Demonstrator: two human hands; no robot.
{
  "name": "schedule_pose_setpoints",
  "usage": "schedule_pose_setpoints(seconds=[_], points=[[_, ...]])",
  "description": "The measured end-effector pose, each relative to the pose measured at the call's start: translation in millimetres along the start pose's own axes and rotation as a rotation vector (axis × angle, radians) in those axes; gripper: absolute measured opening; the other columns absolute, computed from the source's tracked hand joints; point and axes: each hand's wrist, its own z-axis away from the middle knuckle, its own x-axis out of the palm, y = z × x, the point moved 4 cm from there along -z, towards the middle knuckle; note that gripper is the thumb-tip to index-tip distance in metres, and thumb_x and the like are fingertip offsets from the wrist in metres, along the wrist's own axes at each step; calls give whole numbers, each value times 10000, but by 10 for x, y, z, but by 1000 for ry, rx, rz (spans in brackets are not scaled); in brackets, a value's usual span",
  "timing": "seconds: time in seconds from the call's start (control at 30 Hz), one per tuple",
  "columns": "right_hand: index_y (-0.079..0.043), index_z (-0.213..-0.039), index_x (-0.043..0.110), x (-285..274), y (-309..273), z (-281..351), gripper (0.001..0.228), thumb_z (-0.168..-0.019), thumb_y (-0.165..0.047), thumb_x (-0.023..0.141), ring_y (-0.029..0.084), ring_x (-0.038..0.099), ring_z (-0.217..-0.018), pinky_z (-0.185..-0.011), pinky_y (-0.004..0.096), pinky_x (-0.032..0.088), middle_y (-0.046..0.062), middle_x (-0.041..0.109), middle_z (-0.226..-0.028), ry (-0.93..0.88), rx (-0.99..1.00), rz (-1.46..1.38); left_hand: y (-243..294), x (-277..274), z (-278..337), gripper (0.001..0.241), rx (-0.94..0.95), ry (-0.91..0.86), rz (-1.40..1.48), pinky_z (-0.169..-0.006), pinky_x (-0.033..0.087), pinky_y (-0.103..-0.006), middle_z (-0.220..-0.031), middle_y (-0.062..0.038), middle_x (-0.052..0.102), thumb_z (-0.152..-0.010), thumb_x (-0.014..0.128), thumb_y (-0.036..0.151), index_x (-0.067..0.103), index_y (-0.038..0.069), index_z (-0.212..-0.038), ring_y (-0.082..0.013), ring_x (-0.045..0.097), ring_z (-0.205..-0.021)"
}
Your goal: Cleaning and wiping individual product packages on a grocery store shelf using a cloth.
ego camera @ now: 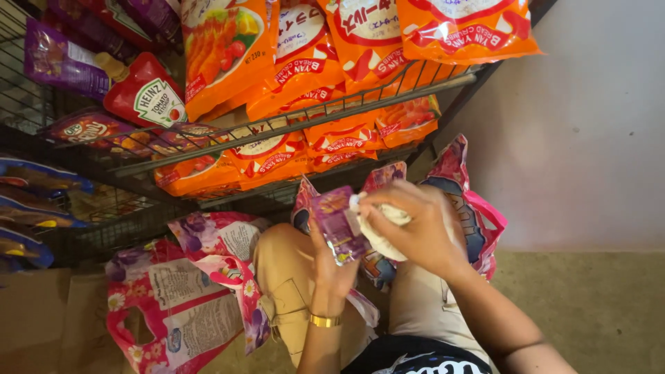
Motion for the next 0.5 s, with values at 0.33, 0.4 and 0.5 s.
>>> schedule_pose_setpoints(seconds=[0.33, 0.4, 0.5], points=[[-116, -1124, 717, 401, -167, 436, 446, -758, -343, 830, 346, 638, -1079, -905, 476, 509, 134, 700, -1128, -2, -433, 327, -280, -359, -23, 695, -120, -252, 271, -1002, 560, -416, -1310, -115, 665, -1064, 365, 675, 583, 92, -1373, -262, 665, -1176], [-130, -1124, 705, 434, -14, 523, 377, -821, -314, 833, 309, 663, -1020, -870, 444, 539, 102, 705, -1100, -5, -480, 333, -255, -143, 86, 753, -126, -280, 235, -1001, 564, -400, -1301, -122, 669, -1051, 354, 706, 585, 65, -1371, -252, 668, -1172], [-126, -1075, 674, 439, 281, 498, 282, -898, -283, 828, 268, 704, -903, -759, 400, 565, 70, 710, -1035, -25, -497, 322, -310, -60, 125, 761, -131, -203, 135, -1011, 556, -378, -1300, -96, 671, -1026, 347, 705, 579, 71, -1376, -217, 665, -1181]])
